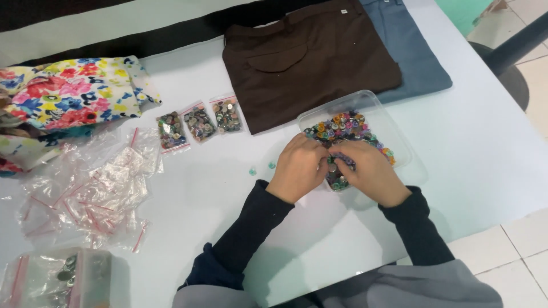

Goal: The person is sorting through a container of various buttons, selecting specific ones to line up on the table and then placing them into small zip-lock bags.

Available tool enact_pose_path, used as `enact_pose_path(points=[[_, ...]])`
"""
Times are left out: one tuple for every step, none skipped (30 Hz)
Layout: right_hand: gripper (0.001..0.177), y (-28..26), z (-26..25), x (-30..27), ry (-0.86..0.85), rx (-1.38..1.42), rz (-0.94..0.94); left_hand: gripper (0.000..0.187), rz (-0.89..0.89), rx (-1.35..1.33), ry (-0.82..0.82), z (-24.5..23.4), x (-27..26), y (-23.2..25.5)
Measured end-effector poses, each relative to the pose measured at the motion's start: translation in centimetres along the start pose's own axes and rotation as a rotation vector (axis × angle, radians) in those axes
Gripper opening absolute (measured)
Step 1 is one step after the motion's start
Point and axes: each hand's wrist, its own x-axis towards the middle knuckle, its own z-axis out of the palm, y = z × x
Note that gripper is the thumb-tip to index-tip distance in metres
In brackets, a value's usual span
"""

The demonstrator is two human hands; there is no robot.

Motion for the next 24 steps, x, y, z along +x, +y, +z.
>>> enact_pose_path(points=[[0.018,0.1,-0.5,0.5,0.002,-0.004,0.006,0.009,0.004,-0.006,-0.002,0.8,0.5,-0.3],[0.019,0.2,-1.0,1.2,-0.123,0.023,0.071,0.010,-0.081,0.074,-0.111,1.7,1.0,-0.7],[0.021,0.3,-1.4,1.8,-0.248,0.051,0.135,0.013,-0.165,0.154,-0.221,2.5,1.5,-1.1],[0.021,0.6,-1.2,2.0,-0.247,0.048,0.138,0.013,-0.162,0.152,-0.221,2.9,1.9,-0.8],[0.021,0.8,-1.0,2.2,-0.269,0.067,0.125,0.014,-0.175,0.256,-0.287,3.3,2.3,-0.5],[0.021,1.0,-0.7,2.4,-0.295,0.089,0.111,0.015,-0.191,0.362,-0.354,3.6,2.6,-0.3],[0.021,2.0,0.0,2.2,-0.297,0.089,0.113,0.015,-0.192,0.359,-0.357,4.0,2.7,-0.1],[0.022,3.0,0.8,2.1,-0.296,0.059,0.112,0.010,-0.197,0.424,-0.341,4.4,2.8,-0.1],[0.022,3.9,1.6,2.0,-0.295,0.029,0.111,0.007,-0.201,0.488,-0.326,4.7,2.9,-0.1],[0.022,4.0,1.7,2.1,-0.298,0.030,0.108,0.007,-0.205,0.490,-0.326,4.8,3.0,-0.3],[0.019,4.1,1.9,2.2,-0.306,-0.016,0.106,0.008,-0.194,0.471,-0.355,5.0,3.0,-0.6],[0.015,4.3,2.0,2.1,-0.312,-0.064,0.109,0.008,-0.178,0.451,-0.385,5.2,3.1,-0.8],[0.015,4.2,2.0,2.1,-0.312,-0.062,0.111,0.008,-0.178,0.451,-0.387,5.0,3.1,-0.8],[0.015,4.0,2.0,2.1,-0.302,-0.066,0.103,0.008,-0.179,0.440,-0.394,4.7,3.1,-0.6],[0.014,3.9,2.0,2.0,-0.291,-0.071,0.094,0.008,-0.180,0.429,-0.401,4.5,3.1,-0.5],[0.014,4.3,2.3,1.8,-0.292,-0.069,0.097,0.008,-0.179,0.428,-0.404,4.0,3.3,-0.3],[0.017,4.7,2.6,1.6,-0.273,-0.079,0.097,0.010,-0.195,0.375,-0.434,3.5,3.6,-0.2],[0.021,5.1,2.9,1.5,-0.254,-0.090,0.092,0.012,-0.212,0.322,-0.459,3.0,3.9,-0.1],[0.021,4.9,2.7,1.4,-0.255,-0.089,0.090,0.012,-0.214,0.323,-0.459,2.8,3.9,-0.1],[0.020,4.6,2.5,1.4,-0.215,-0.083,0.102,0.012,-0.223,0.267,-0.417,2.7,3.9,-0.1],[0.021,4.3,2.3,1.3,-0.175,-0.077,0.114,0.012,-0.232,0.212,-0.374,2.5,3.8,-0.1],[0.021,4.1,2.0,1.1,-0.179,-0.075,0.110,0.012,-0.237,0.213,-0.373,2.5,3.6,-0.8],[0.020,3.9,1.6,1.0,-0.129,-0.011,0.136,0.011,-0.177,0.106,-0.254,2.6,3.4,-1.5],[0.020,3.6,1.4,0.9,-0.078,0.054,0.160,0.011,-0.117,0.003,-0.133,2.5,3.1,-2.2]])
